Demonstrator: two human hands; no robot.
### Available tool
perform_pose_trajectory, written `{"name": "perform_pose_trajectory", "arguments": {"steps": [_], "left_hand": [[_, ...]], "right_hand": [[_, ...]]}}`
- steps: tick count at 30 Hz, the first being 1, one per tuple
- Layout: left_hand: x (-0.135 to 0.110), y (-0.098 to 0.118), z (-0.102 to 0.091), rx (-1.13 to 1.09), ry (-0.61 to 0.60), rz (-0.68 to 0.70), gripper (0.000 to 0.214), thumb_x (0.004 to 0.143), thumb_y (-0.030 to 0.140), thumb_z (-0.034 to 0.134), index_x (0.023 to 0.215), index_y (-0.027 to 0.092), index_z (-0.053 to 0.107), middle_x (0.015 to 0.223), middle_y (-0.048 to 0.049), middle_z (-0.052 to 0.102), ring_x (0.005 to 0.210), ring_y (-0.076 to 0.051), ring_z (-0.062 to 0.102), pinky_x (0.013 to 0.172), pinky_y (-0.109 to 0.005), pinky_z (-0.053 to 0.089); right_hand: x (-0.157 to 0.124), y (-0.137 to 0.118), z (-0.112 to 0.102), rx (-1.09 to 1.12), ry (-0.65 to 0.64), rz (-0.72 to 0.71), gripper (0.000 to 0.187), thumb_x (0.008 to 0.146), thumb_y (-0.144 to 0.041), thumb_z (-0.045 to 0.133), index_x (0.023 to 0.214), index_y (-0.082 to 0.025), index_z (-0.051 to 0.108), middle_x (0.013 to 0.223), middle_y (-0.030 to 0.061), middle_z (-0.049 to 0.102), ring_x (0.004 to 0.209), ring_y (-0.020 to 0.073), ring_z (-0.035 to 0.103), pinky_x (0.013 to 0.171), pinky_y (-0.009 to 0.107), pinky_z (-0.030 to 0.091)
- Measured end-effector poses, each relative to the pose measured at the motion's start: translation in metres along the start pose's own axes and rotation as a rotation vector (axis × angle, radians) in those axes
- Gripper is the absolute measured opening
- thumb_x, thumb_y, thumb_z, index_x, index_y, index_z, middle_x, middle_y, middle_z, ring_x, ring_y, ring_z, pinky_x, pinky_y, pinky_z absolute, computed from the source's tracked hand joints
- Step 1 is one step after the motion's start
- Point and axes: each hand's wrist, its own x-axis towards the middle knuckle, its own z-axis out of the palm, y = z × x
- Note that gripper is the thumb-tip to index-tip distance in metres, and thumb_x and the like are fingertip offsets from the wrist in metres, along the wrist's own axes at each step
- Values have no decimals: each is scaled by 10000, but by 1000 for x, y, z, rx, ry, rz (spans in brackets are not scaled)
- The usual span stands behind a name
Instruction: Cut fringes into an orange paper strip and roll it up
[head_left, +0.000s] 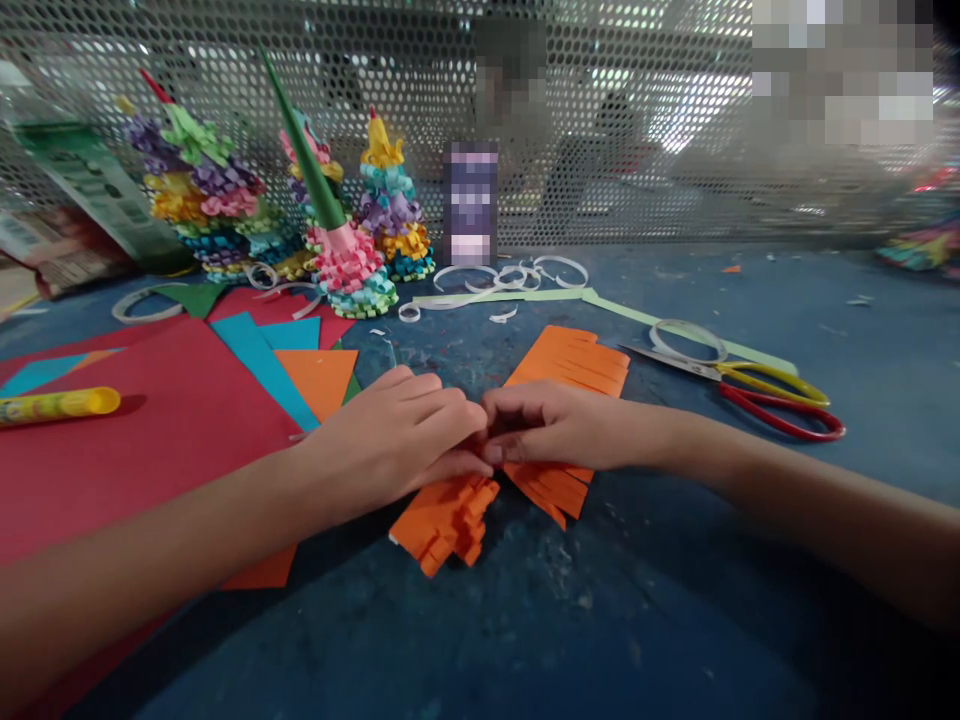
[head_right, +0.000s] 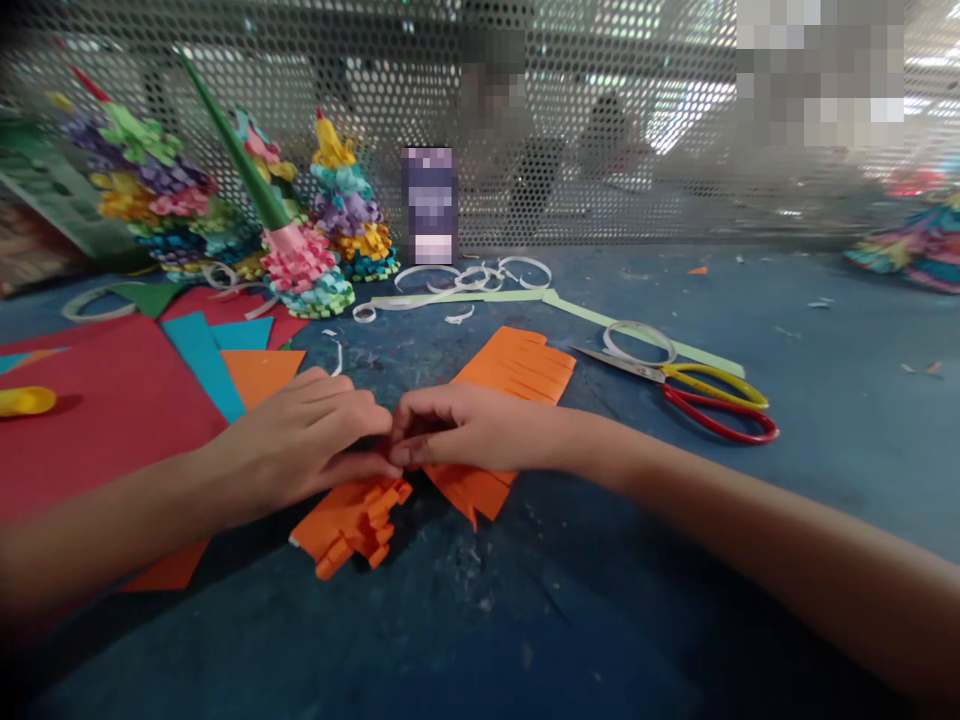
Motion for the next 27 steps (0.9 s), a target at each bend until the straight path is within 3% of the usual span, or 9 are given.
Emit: {"name": "perform_pose_trajectory", "arguments": {"steps": [5, 11, 15, 22, 27], "left_hand": [[0, -3, 0, -105, -40, -40, 323, 908, 519, 435, 942, 199, 453, 825, 9, 592, 724, -161, 501, 669, -288, 312], [4, 9, -11, -59, -143, -110, 134, 911, 310, 524, 902, 189, 467, 827, -5, 566, 723, -178, 495, 658, -298, 326], [7, 17, -17, 69, -166, -167, 144, 897, 298, 523, 847, 174, 470, 837, -32, 541, 732, -193, 491, 647, -308, 343], [6, 26, -17, 134, -154, -246, 134, 917, 268, 489, 835, 162, 495, 819, -33, 515, 714, -188, 509, 630, -299, 370], [7, 25, -15, 174, -149, -241, 167, 934, 295, 458, 866, 151, 507, 849, -49, 526, 711, -188, 527, 623, -299, 375]], "right_hand": [[-1, -1, 1, -14, -17, 5, 96, 872, -253, 571, 861, -158, 578, 816, -13, 573, 770, 113, 537, 690, 224, 435], [4, 1, 10, 21, 118, 51, 83, 855, -246, 562, 837, -165, 561, 838, -3, 582, 794, 135, 546, 711, 256, 450], [6, 7, 13, -10, 214, 89, 148, 829, -321, 606, 803, -176, 584, 819, 5, 613, 781, 151, 568, 716, 278, 459], [6, 9, 6, 7, 214, 136, 198, 808, -384, 622, 827, -187, 628, 804, 3, 634, 763, 148, 574, 669, 257, 444], [7, 8, 4, -40, 237, 147, 239, 819, -411, 601, 770, -178, 617, 700, -20, 576, 622, 108, 490, 565, 235, 378]]}}
